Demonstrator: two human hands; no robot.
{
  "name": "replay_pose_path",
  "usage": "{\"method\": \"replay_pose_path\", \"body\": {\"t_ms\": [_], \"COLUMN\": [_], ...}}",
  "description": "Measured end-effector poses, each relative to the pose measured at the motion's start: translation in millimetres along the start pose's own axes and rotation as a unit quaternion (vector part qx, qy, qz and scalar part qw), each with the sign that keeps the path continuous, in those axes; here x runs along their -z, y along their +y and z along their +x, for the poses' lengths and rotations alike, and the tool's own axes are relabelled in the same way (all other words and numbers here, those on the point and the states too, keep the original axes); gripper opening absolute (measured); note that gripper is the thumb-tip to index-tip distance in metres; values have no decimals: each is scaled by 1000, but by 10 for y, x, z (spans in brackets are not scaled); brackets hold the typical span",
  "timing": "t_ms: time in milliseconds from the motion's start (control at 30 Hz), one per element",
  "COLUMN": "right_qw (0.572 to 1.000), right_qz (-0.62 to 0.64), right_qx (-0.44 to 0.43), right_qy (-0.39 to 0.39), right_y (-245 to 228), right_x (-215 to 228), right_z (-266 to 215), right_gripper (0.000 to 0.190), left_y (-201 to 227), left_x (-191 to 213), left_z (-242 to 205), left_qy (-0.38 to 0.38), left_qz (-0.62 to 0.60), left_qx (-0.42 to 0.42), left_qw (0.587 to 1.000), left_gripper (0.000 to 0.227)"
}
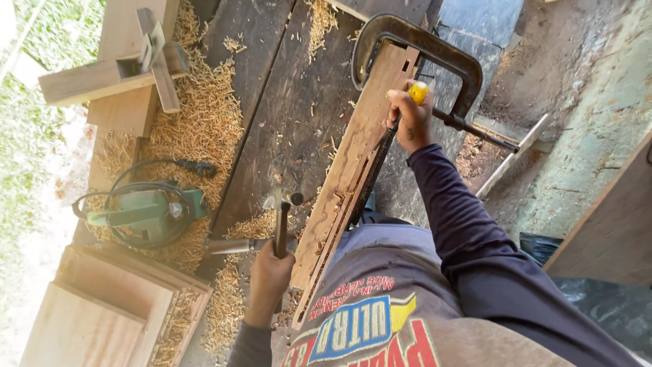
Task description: Using a hammer and a clamp to secure or modify a piece of wood on a workbench.
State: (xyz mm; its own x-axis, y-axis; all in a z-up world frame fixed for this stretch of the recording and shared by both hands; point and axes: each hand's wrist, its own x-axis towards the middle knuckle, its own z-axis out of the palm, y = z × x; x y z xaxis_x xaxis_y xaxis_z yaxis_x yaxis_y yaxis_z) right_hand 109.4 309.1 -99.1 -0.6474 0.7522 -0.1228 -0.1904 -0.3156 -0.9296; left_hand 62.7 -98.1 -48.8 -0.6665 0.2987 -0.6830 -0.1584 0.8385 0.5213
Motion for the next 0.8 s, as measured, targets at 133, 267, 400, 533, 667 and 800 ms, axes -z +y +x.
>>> {"method": "replay_pose_path", "body": {"t_ms": [133,267,400,533,667,800], "right_qw": [999,1000,1000,1000,1000,1000], "right_qz": [24,-5,-11,-29,-19,-16], "right_qx": [-5,15,20,12,14,5], "right_qy": [29,12,-1,-4,11,13], "right_y": [84,105,126,131,124,132], "right_x": [1,-1,-16,-10,-17,-1], "right_z": [-10,-14,-23,-48,-52,-38], "right_gripper": [25,22,22,23,23,23], "left_y": [138,116,-50,-54,-60,-68], "left_x": [-13,-67,-160,-169,-164,-153], "left_z": [-66,-70,7,6,-20,-11], "left_qy": [-3,-5,-16,-8,-14,-24], "left_qz": [20,48,33,45,39,19], "left_qx": [-7,-25,-54,-81,-70,-49], "left_qw": [1000,999,998,996,997,998], "left_gripper": [33,35,30,28,28,33]}}
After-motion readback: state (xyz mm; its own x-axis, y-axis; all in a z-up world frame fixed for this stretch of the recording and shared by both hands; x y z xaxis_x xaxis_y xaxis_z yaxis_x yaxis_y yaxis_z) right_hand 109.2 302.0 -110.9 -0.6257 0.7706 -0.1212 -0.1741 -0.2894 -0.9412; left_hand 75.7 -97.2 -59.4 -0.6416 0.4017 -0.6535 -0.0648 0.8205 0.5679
